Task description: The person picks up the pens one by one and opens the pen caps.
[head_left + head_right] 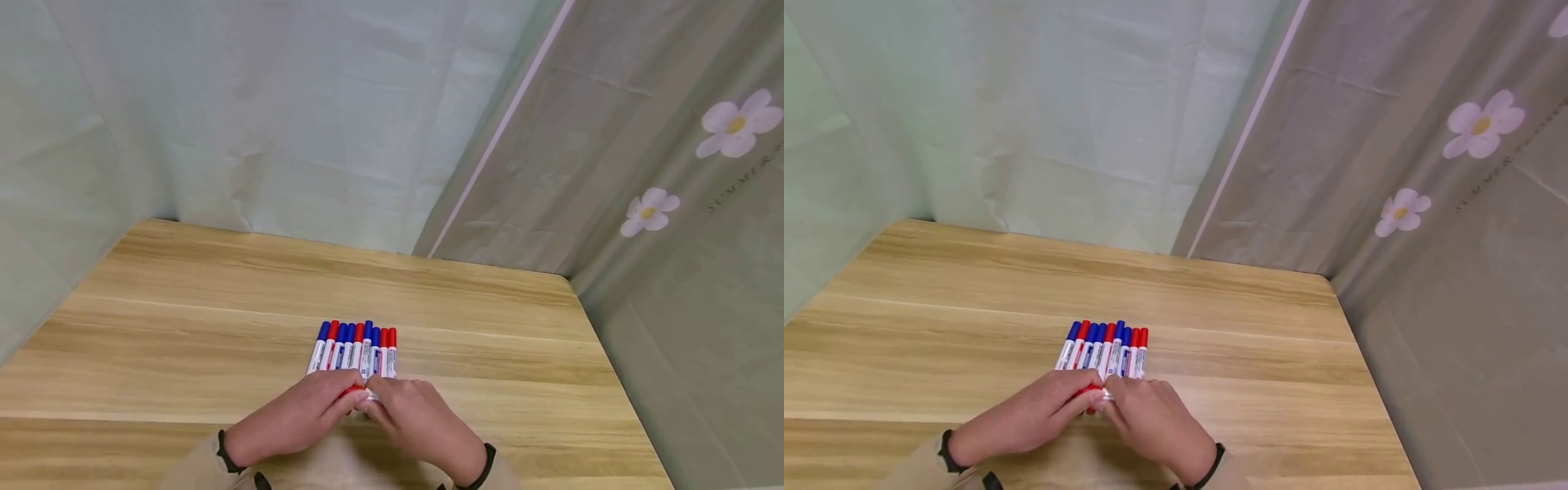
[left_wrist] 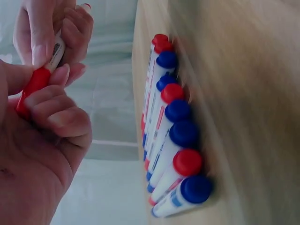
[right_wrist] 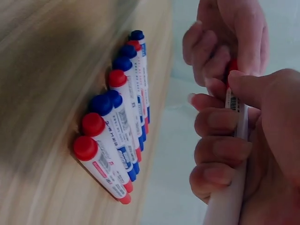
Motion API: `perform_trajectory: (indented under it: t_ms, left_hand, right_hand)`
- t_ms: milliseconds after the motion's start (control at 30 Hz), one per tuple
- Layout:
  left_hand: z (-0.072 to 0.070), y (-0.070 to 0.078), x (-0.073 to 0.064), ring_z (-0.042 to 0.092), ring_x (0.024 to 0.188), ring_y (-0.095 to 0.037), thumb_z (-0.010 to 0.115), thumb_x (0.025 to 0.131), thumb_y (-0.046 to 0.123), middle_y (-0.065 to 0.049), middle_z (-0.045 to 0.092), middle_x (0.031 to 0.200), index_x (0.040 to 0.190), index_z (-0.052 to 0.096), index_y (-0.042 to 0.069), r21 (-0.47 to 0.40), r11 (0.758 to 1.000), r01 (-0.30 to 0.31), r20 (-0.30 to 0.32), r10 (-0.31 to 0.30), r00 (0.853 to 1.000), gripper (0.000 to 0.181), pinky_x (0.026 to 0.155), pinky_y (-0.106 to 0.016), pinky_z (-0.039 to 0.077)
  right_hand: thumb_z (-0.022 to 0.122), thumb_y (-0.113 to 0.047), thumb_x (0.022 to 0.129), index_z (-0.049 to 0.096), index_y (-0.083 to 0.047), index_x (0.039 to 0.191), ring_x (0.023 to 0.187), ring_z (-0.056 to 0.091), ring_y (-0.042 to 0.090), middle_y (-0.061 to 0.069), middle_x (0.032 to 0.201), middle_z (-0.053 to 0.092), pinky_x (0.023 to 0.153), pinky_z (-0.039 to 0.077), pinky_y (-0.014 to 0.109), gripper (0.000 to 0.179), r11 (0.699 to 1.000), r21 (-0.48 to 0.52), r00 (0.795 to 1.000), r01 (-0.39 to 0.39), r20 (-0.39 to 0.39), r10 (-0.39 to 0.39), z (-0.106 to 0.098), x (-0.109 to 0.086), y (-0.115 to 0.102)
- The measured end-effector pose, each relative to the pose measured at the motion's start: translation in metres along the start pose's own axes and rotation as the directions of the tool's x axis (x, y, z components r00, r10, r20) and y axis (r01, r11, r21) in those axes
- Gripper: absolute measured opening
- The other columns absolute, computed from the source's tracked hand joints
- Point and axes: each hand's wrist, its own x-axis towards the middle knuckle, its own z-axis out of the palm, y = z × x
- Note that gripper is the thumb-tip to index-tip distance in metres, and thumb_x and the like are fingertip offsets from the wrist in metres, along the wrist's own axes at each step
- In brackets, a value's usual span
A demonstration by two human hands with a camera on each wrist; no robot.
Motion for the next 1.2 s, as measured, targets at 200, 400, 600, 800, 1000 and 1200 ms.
perform_trajectory:
  t_ms: [200,400,600,800,1000,1200]
  left_hand:
    - [-0.006,0.006,-0.003,0.054,0.09,-0.001,0.04,0.103,0.041,0.016,0.056,0.099,0.11,0.058,0.026,0.25,0.966,-0.069,0.005,0.07,0.998,0.024,0.079,-0.024,0.051]
    - [0.0,0.009,-0.001,0.055,0.088,-0.004,0.052,0.099,0.039,0.009,0.058,0.1,0.115,0.059,0.02,0.535,0.822,-0.192,-0.009,0.233,0.972,0.026,0.078,-0.021,0.05]
    - [0.008,0.006,0.001,0.036,0.064,0.001,0.048,0.1,0.042,0.014,0.043,0.073,0.091,0.055,0.021,0.503,0.828,-0.248,-0.069,0.324,0.944,0.024,0.059,-0.012,0.031]
    - [0.008,0.003,0.001,0.028,0.056,0.003,0.048,0.1,0.04,0.015,0.026,0.064,0.083,0.048,0.02,0.443,0.837,-0.32,-0.061,0.385,0.921,0.026,0.053,-0.009,0.021]
    - [-0.002,0.003,0.001,0.04,0.056,0.003,0.04,0.1,0.048,0.015,0.037,0.062,0.091,0.054,0.022,0.26,0.943,-0.209,0.091,0.192,0.977,0.031,0.055,-0.011,0.037]
    - [-0.005,0.003,0.0,0.038,0.051,0.003,0.035,0.102,0.049,0.014,0.033,0.059,0.094,0.052,0.02,0.21,0.957,-0.198,0.15,0.168,0.974,0.035,0.051,-0.013,0.037]
  right_hand:
    - [0.037,-0.045,0.102,0.052,-0.019,0.083,0.054,0.038,0.0,-0.01,0.059,0.036,0.054,0.034,0.016,0.035,0.997,0.075,0.998,-0.011,0.059,0.006,-0.008,-0.003,0.003]
    - [0.039,-0.042,0.103,0.059,-0.018,0.093,0.057,0.042,0.0,-0.01,0.061,0.04,0.057,0.038,0.017,0.034,0.968,0.233,0.976,-0.088,0.217,0.037,-0.018,-0.003,0.007]
    - [0.035,-0.044,0.103,0.063,-0.017,0.098,0.054,0.038,0.001,-0.009,0.06,0.037,0.054,0.033,0.016,0.04,0.945,0.325,0.965,-0.044,0.259,-0.044,-0.024,-0.006,0.012]
    - [0.039,-0.038,0.103,0.063,-0.018,0.1,0.056,0.039,-0.003,-0.01,0.062,0.04,0.057,0.036,0.012,0.032,0.948,0.315,0.962,0.048,0.241,-0.129,-0.025,-0.008,0.016]
    - [0.039,-0.036,0.104,0.063,-0.017,0.105,0.054,0.037,-0.004,-0.01,0.061,0.037,0.054,0.036,0.013,0.031,0.932,0.354,0.959,0.075,0.231,-0.165,-0.026,-0.009,0.017]
    - [0.04,-0.036,0.103,0.064,-0.015,0.109,0.059,0.04,-0.005,-0.011,0.064,0.038,0.059,0.04,0.01,0.034,0.946,0.299,0.954,0.125,0.225,-0.197,-0.029,-0.01,0.016]
